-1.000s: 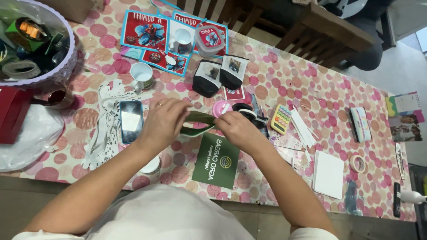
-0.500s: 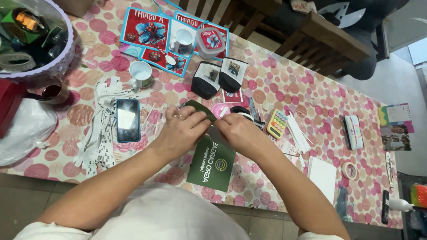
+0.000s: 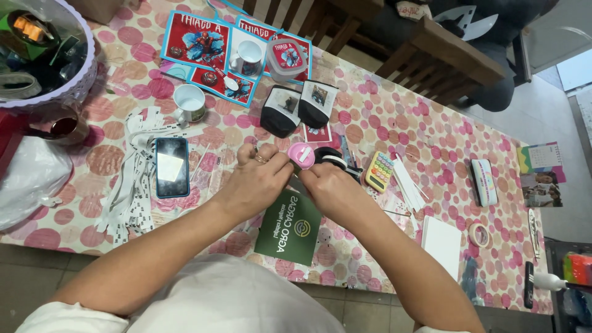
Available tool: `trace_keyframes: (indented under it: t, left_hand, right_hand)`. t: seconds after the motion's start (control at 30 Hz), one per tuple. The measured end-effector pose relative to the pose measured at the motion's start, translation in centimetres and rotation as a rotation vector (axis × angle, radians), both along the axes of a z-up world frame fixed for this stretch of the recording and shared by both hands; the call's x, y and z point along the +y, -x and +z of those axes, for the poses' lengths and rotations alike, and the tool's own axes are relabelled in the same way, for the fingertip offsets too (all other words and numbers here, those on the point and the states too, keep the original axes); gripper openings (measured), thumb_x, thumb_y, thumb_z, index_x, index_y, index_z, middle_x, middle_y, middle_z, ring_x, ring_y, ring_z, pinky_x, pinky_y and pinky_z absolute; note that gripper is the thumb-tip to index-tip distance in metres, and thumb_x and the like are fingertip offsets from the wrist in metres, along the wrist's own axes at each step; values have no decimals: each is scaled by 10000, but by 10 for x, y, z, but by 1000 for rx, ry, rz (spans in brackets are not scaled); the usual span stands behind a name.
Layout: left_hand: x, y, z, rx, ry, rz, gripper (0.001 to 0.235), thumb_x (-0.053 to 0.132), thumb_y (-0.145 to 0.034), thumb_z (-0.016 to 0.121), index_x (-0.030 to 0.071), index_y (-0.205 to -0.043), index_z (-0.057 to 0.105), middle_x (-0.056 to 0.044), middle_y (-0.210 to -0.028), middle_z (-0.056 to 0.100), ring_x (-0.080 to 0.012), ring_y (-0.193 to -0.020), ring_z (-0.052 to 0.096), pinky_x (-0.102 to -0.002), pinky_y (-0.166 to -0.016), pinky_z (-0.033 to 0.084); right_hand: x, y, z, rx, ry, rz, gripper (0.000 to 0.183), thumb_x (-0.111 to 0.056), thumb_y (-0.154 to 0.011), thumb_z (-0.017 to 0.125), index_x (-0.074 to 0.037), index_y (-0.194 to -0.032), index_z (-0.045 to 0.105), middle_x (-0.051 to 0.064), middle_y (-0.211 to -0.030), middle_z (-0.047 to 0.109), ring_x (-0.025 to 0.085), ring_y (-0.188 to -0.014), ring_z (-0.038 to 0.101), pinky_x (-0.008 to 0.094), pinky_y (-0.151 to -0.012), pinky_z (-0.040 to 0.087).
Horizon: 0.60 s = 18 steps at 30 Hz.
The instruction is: Peeling vinyl stickers and applying them to cards using a ruler and scraper for precision
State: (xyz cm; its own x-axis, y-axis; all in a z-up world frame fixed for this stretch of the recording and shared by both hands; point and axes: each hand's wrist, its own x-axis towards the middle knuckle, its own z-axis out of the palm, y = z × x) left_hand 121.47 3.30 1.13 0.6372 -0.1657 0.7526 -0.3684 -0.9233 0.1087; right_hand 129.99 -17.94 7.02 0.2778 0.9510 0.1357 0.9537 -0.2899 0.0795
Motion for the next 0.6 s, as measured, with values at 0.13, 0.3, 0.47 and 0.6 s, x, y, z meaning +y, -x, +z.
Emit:
trace_keyframes:
  t: [0.13,0.3,0.47,0.6]
  left_hand:
    - [-2,0,12,8,29,3,109,247,-996,523,181,-997,610,-4,-949,537,-216,-995,522,-427,-868,295]
    - [2,-2,17,3,13,56,101,223,-1007,515,187,-982,606,1,-941,536,-206,-997,505,-440,-903,266]
    - [12,-5,-2,39,42,15,142,244,-1049,470,202,-994,594,19,-972,508,-184,-1021,477,-419,-892,256]
    - [32,7,-5,63,5,-38,105,232,-1017,497,207,-1003,598,12,-1001,538,-196,-1036,502,-416,-871,267]
  right_hand:
    - [0,5,5,-2,14,-39,135,-240,-994,562,-160,-1048,657,45,-869,642,264,-834,691,345,-710,579]
    - [2,18,35,73,34,-93,135,-190,-986,551,-171,-1042,672,65,-892,663,300,-838,700,385,-698,586]
    - [-1,8,52,341,39,-190,93,-221,-987,617,-156,-1046,648,106,-915,664,365,-897,708,435,-779,591]
    - [-14,1,52,495,-9,-274,102,-220,-984,639,-143,-1051,649,114,-908,681,381,-903,725,455,-815,591]
